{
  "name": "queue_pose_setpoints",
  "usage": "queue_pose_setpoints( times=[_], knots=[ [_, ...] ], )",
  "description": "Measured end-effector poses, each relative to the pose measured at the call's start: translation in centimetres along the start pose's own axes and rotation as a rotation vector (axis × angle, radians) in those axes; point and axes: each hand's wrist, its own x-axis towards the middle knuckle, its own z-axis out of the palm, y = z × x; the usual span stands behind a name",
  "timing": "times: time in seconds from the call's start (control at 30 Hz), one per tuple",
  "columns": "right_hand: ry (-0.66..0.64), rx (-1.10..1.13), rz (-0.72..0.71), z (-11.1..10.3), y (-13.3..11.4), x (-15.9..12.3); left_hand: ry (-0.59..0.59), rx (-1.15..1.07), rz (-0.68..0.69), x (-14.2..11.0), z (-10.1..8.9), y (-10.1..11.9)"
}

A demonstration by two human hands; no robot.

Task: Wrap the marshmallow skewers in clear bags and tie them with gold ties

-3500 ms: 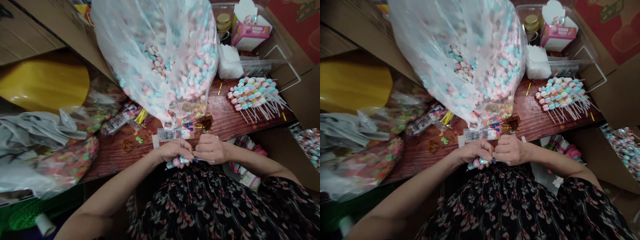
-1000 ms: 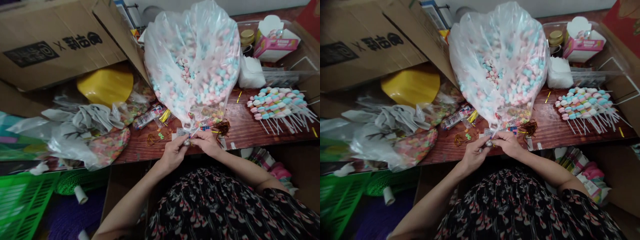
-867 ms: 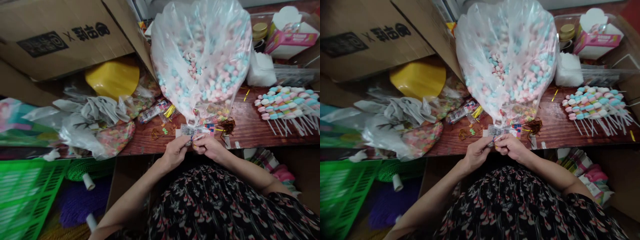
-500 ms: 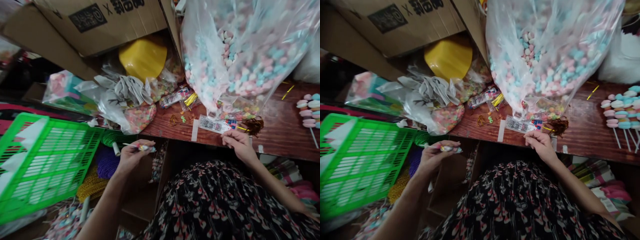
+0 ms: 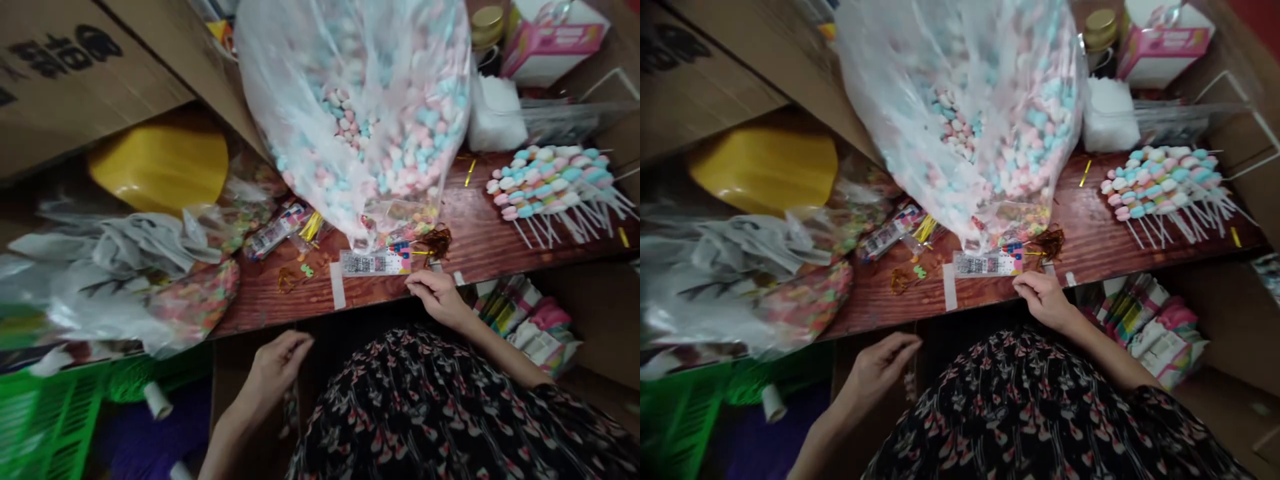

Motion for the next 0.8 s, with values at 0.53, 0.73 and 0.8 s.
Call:
queue_pose_setpoints(
  times=[0.53,0.73,0.8],
  knots=[
    [0.525,-0.607,-0.013,-8.7,3.8,-3.3,0.161,0.769,0.835,16.7,6.7,9.9],
    [0.611,-0.907,0.280,-14.1,4.6,0.4,0.428,0.545,0.987,18.0,8.2,8.1],
    [0.608,-1.017,0.393,-15.0,4.7,1.5,0.411,0.573,0.972,17.6,8.4,8.2]
  ],
)
